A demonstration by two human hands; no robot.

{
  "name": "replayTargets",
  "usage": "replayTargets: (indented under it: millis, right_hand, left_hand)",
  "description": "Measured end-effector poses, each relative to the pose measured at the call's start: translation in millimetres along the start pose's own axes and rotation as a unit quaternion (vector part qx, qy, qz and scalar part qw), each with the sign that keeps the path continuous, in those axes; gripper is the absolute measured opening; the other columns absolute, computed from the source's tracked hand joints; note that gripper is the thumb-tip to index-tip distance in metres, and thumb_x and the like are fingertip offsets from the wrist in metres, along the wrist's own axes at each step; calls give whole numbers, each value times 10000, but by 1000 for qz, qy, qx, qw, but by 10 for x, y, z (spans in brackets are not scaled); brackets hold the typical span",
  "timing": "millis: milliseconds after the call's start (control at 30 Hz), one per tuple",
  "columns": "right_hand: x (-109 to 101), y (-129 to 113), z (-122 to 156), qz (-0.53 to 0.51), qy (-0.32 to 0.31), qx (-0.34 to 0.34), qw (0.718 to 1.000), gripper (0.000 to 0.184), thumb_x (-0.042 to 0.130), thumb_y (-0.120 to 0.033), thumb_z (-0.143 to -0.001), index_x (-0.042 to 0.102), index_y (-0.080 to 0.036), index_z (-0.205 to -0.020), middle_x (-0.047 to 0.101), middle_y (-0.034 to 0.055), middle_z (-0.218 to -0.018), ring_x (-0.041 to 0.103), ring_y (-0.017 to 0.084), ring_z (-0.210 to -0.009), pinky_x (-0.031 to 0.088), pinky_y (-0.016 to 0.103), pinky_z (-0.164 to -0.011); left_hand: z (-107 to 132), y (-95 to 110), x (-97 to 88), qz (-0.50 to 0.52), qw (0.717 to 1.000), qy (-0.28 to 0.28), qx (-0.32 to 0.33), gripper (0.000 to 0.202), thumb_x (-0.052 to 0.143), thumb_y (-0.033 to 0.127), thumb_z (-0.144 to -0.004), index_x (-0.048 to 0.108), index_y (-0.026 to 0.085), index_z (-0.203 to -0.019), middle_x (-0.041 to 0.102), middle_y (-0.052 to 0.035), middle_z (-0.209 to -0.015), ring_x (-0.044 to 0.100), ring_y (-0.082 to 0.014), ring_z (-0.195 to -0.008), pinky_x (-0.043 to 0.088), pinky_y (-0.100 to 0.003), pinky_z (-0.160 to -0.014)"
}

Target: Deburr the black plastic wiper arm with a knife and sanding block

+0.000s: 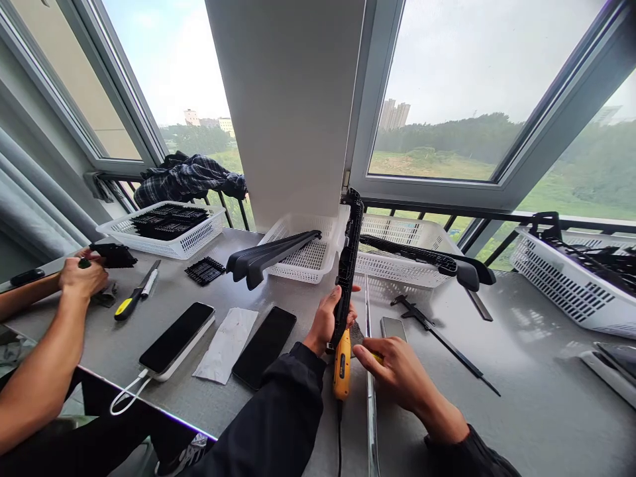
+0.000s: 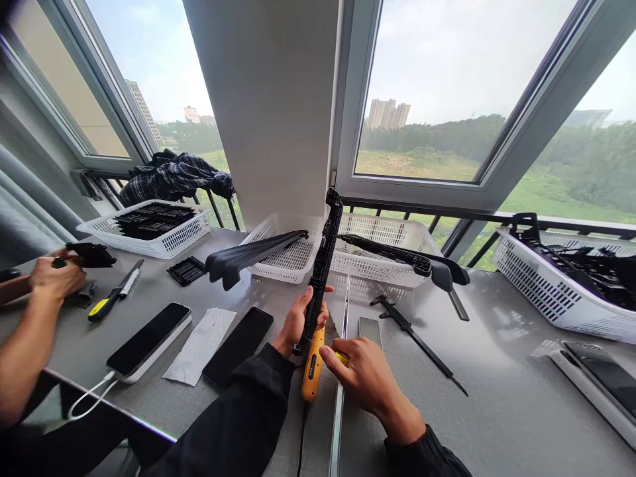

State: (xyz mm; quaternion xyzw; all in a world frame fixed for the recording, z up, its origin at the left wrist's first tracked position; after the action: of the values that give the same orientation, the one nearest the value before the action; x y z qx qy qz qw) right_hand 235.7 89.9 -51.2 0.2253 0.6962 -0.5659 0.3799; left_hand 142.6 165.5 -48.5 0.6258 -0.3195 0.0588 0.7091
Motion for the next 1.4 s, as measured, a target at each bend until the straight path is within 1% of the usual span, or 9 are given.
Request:
replayTargets:
  millis: [167,267,467,567,667,767,1067,1267,1400]
  right_hand:
    - [6,17,-1,-6,1,11,1000,677,310,-771,-1058,280,-234,-647,292,-33,-585,259,139,-573,179,337,-616]
    - [7,35,-4,-14,1,21,1000,664,308,-761,-1056,275,-237,-650,290,-30,-587,255,145,-579,172,342,-622]
    - [-17,122,-8,-24,16,55,998,654,305,-762,-1039,279,-238,-650,317,-22,-585,255,153,-591,160,352,-629]
    - [-16,133,-7,-26,14,59,998,661,312,-775,-1027,271,-237,-646,298,-27,-590,248,151,-592,166,347,-625]
    - [-5,124,-6,-24,10,55,998,652,325,-759,-1032,283,-237,-644,294,-30,-595,247,150,-591,174,343,-620]
    - [26,108,-5,-13,3,44,999,647,343,-742,-1039,299,-237,-636,310,-29,-583,252,148,-583,171,343,-616]
    - [30,122,1,2,15,39,999,650,375,-726,-1047,310,-234,-628,337,-26,-561,273,144,-563,178,338,-605]
    - [-35,152,-15,-26,30,38,998,660,333,-760,-1037,278,-237,-639,275,-36,-580,245,144,-572,181,335,-592]
    - [-10,138,-11,-29,28,39,998,668,325,-774,-1035,291,-237,-639,298,-36,-582,255,142,-575,187,334,-596]
  left_hand:
    - [2,-38,-12,-19,1000,11,-17,468,422,463,-1069,823,221,-1067,505,2,-522,379,-131,-516,281,-306,-567]
    - [1,-60,-31,-25,999,19,-22,464,439,488,-1069,821,226,-1065,504,0,-524,383,-133,-519,289,-303,-564]
    - [3,-46,6,-7,1000,-7,12,463,460,489,-1076,825,203,-1087,509,4,-540,373,-115,-512,287,-276,-543]
    - [-12,-62,-8,4,1000,-11,15,475,548,570,-1043,808,180,-1117,524,12,-557,400,-105,-511,316,-254,-538]
    - [-47,-83,-47,18,1000,-8,14,625,669,727,-932,765,149,-1150,525,32,-557,396,-99,-492,335,-240,-516]
    - [-84,-107,-81,22,1000,-7,9,753,698,807,-863,730,125,-1179,523,48,-543,377,-89,-462,317,-226,-491]
    - [-101,-132,-96,18,1000,-10,1,783,678,824,-863,706,120,-1205,522,52,-539,371,-96,-447,285,-242,-483]
    - [-100,-136,-82,20,1000,-16,3,775,679,826,-863,716,130,-1202,521,57,-540,397,-105,-469,309,-244,-502]
    - [-112,-158,-84,3,1000,-11,10,818,679,864,-836,720,124,-1181,526,51,-546,415,-112,-467,302,-247,-480]
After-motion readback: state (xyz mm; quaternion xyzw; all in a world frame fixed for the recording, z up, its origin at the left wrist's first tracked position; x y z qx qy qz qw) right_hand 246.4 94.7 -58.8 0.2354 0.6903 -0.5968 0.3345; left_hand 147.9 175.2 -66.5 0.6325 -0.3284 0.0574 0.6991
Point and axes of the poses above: each hand's wrist, its own z-axis away from the middle knuckle, its own x-axis out of the palm, y = z × x, the point moved 10 cm from there along -z, towards the middle knuckle
